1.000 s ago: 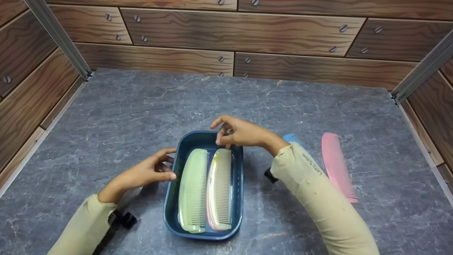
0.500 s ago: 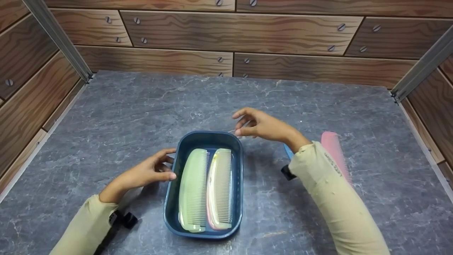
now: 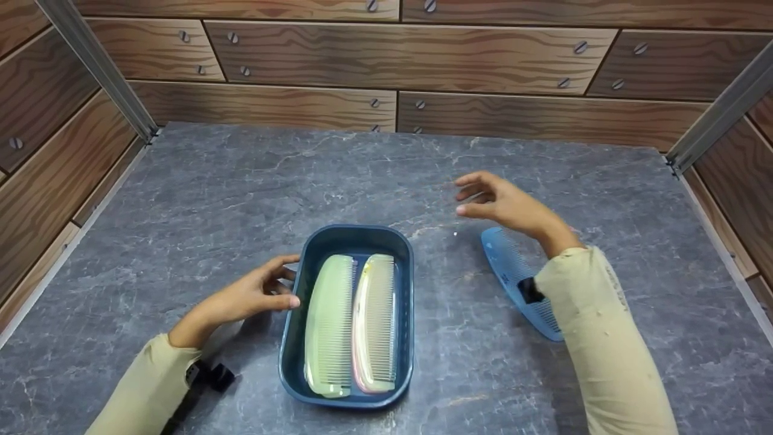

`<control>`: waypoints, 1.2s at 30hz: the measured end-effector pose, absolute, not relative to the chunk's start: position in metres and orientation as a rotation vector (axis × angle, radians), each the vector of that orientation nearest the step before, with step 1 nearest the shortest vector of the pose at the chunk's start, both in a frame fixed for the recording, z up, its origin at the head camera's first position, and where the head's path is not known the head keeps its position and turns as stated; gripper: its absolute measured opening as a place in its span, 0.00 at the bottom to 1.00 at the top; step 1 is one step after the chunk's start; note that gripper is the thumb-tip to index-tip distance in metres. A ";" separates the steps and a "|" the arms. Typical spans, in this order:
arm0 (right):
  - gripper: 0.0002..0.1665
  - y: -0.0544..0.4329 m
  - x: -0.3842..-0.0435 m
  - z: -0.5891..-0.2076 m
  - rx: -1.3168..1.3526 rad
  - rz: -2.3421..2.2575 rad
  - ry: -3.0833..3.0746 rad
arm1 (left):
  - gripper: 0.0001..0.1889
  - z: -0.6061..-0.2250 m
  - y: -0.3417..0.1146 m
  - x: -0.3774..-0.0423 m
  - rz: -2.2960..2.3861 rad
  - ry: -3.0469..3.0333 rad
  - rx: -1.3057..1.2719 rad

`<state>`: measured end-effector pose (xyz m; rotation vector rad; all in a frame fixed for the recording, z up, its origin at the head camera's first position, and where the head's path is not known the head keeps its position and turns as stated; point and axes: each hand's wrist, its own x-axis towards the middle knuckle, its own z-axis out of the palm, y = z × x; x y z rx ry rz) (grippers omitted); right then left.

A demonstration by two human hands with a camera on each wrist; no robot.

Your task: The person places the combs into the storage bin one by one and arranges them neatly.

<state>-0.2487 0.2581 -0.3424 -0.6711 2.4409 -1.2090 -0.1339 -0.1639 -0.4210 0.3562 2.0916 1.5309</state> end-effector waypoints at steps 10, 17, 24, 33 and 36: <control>0.24 0.304 -0.251 -0.355 -0.557 -1.221 2.514 | 0.45 -0.423 -0.164 -0.135 1.514 2.117 0.335; 0.27 0.334 -0.250 -0.361 -0.424 -1.182 2.570 | 0.45 -0.423 -0.163 -0.134 1.519 2.112 0.337; 0.28 0.355 -0.249 -0.368 -0.312 -1.163 2.599 | 0.45 -0.422 -0.164 -0.134 1.531 2.092 0.350; 0.33 0.382 -0.245 -0.382 -0.204 -1.104 2.640 | 0.45 -0.422 -0.164 -0.134 1.532 2.097 0.338; 0.40 0.386 -0.246 -0.387 -0.140 -1.043 2.658 | 0.45 -0.421 -0.163 -0.134 1.528 2.101 0.331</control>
